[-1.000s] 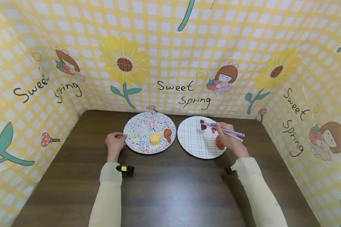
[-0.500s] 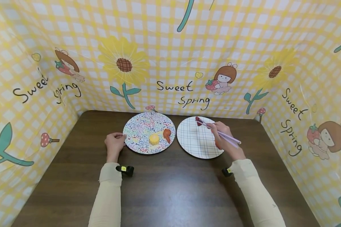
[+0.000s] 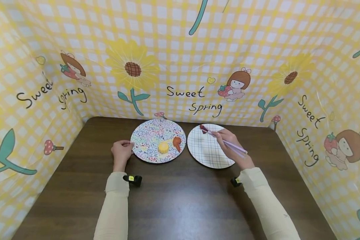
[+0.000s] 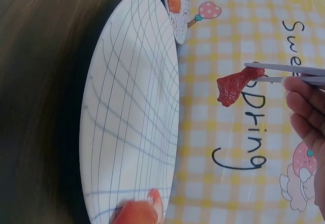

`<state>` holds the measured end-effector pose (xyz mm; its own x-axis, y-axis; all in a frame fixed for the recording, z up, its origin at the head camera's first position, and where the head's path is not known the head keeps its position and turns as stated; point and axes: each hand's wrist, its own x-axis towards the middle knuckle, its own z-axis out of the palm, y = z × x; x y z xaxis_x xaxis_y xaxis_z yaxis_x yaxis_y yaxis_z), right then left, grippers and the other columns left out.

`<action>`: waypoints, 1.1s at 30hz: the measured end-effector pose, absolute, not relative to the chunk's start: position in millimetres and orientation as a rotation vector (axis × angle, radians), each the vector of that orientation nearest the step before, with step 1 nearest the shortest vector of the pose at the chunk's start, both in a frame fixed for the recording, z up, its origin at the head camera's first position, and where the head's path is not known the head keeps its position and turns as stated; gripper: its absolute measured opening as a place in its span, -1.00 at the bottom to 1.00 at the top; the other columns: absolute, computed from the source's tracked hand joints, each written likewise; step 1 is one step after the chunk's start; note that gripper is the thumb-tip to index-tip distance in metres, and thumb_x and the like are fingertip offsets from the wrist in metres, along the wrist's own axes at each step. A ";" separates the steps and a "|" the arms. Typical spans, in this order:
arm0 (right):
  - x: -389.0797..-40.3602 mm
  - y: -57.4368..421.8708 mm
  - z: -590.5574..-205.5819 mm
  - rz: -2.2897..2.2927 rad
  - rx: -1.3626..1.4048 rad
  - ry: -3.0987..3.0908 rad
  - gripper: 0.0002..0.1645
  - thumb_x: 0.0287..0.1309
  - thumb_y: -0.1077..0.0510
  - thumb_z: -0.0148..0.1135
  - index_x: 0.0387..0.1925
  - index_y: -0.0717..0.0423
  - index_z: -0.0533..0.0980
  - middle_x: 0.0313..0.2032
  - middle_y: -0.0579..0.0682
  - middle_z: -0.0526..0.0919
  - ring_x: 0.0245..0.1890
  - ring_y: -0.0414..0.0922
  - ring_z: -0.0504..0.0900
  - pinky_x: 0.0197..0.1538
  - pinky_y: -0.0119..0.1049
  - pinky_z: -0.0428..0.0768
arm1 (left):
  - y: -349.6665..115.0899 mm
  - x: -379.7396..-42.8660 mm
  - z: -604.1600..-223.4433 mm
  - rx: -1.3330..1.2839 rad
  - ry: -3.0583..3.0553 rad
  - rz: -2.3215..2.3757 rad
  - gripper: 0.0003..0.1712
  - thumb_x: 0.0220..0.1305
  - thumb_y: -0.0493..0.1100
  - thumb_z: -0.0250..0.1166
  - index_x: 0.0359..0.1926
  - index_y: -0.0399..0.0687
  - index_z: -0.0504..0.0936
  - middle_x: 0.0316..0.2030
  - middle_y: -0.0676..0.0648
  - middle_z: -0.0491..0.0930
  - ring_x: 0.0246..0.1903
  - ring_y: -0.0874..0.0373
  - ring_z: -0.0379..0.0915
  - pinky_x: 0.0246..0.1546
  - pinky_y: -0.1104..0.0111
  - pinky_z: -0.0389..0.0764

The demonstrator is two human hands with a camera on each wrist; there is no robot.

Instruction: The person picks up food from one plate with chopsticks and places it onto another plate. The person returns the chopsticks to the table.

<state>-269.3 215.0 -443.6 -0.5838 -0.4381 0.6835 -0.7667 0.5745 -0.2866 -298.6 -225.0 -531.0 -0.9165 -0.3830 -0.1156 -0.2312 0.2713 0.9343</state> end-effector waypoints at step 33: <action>-301.0 138.1 -453.1 0.815 1.268 -2.236 -0.77 0.38 0.38 0.12 -0.13 0.35 0.69 -0.30 0.17 0.69 -0.26 -0.03 0.60 -0.19 -0.18 0.63 | -225.8 -298.0 -534.0 0.569 -2.412 -1.694 -0.64 0.38 -0.18 0.31 0.06 -0.38 0.66 -0.06 -0.37 0.67 -0.52 0.31 0.60 -0.47 0.51 0.68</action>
<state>-301.0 138.1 -453.1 -0.4819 -0.6118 0.6273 -0.8720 0.4053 -0.2746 -298.0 -225.8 -534.0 -0.9187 -0.3818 -0.1012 -0.2247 0.2943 0.9289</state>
